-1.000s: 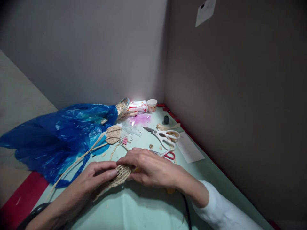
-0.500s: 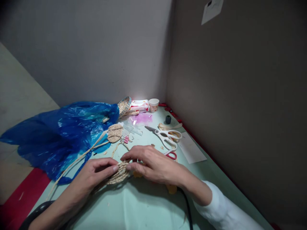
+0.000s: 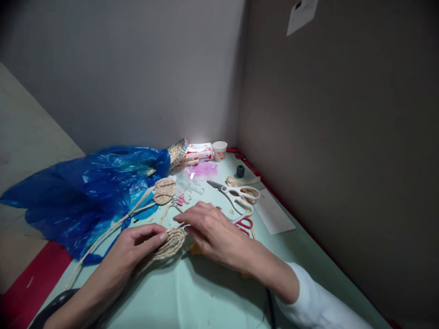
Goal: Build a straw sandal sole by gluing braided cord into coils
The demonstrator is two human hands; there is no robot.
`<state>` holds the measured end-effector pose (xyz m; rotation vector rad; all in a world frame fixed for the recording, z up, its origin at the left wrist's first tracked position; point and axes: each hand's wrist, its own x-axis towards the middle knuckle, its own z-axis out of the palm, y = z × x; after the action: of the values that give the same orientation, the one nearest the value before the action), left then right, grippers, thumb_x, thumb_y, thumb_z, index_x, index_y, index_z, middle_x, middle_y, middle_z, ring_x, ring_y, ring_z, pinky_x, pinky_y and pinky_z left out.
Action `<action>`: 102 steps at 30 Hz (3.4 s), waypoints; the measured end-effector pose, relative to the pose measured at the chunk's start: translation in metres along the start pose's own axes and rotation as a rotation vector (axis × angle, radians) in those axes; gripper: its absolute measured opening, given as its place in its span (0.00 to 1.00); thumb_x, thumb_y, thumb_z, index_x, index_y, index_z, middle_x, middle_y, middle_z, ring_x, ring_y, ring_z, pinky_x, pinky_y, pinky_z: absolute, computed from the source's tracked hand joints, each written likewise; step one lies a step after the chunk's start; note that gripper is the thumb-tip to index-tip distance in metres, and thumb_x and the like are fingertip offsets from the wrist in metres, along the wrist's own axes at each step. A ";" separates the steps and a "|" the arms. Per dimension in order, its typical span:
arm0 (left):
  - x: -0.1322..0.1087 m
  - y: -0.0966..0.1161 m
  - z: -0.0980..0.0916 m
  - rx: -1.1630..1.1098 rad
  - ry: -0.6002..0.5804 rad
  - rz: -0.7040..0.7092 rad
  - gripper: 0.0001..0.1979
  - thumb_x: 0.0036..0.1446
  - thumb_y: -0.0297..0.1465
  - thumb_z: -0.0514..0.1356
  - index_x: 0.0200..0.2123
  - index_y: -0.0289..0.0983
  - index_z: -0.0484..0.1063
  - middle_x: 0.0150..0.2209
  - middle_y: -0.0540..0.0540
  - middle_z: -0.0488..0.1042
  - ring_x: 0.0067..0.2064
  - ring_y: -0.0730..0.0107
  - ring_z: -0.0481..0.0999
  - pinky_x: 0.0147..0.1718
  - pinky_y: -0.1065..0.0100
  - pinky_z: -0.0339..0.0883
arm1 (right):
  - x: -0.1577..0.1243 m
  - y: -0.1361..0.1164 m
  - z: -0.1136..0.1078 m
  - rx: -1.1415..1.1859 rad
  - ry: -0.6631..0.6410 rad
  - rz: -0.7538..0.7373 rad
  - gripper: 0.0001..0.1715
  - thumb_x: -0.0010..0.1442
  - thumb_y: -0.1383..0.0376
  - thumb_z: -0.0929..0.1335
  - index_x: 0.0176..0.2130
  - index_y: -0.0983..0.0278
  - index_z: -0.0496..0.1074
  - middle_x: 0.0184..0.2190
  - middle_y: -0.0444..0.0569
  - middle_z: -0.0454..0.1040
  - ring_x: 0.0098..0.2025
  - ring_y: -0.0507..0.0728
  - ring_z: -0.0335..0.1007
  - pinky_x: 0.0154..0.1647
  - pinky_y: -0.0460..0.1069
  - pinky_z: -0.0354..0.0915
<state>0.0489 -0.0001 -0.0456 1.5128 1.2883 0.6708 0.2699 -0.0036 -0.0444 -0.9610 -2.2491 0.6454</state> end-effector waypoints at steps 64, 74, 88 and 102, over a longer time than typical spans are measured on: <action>-0.002 -0.002 0.001 -0.167 -0.128 0.042 0.15 0.61 0.42 0.61 0.38 0.38 0.81 0.31 0.49 0.75 0.35 0.67 0.70 0.38 0.68 0.62 | 0.006 0.007 0.017 0.793 0.106 0.453 0.19 0.63 0.51 0.68 0.37 0.65 0.71 0.24 0.42 0.70 0.25 0.50 0.64 0.30 0.46 0.62; 0.004 -0.017 0.006 -0.328 -0.144 -0.152 0.15 0.54 0.42 0.67 0.34 0.35 0.76 0.27 0.48 0.76 0.28 0.72 0.72 0.28 0.72 0.64 | 0.010 0.012 0.018 0.615 0.188 0.471 0.14 0.65 0.55 0.65 0.41 0.64 0.70 0.29 0.47 0.75 0.29 0.54 0.72 0.33 0.49 0.69; 0.011 -0.018 0.002 -0.339 -0.045 -0.076 0.14 0.51 0.40 0.66 0.30 0.34 0.72 0.27 0.48 0.75 0.27 0.74 0.70 0.27 0.72 0.62 | -0.117 -0.030 0.084 -0.562 0.086 0.499 0.19 0.71 0.52 0.59 0.36 0.60 0.67 0.28 0.47 0.78 0.21 0.56 0.76 0.19 0.48 0.63; 0.002 0.007 -0.021 -0.108 0.033 0.139 0.11 0.47 0.38 0.64 0.25 0.37 0.70 0.20 0.55 0.64 0.25 0.72 0.61 0.26 0.70 0.53 | -0.067 -0.043 0.078 -0.580 0.002 0.898 0.14 0.66 0.55 0.61 0.35 0.61 0.67 0.29 0.54 0.82 0.31 0.66 0.80 0.25 0.50 0.52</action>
<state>0.0334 0.0097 -0.0324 1.5173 1.1599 0.8450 0.2334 -0.0964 -0.0939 -2.3003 -1.9470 0.3143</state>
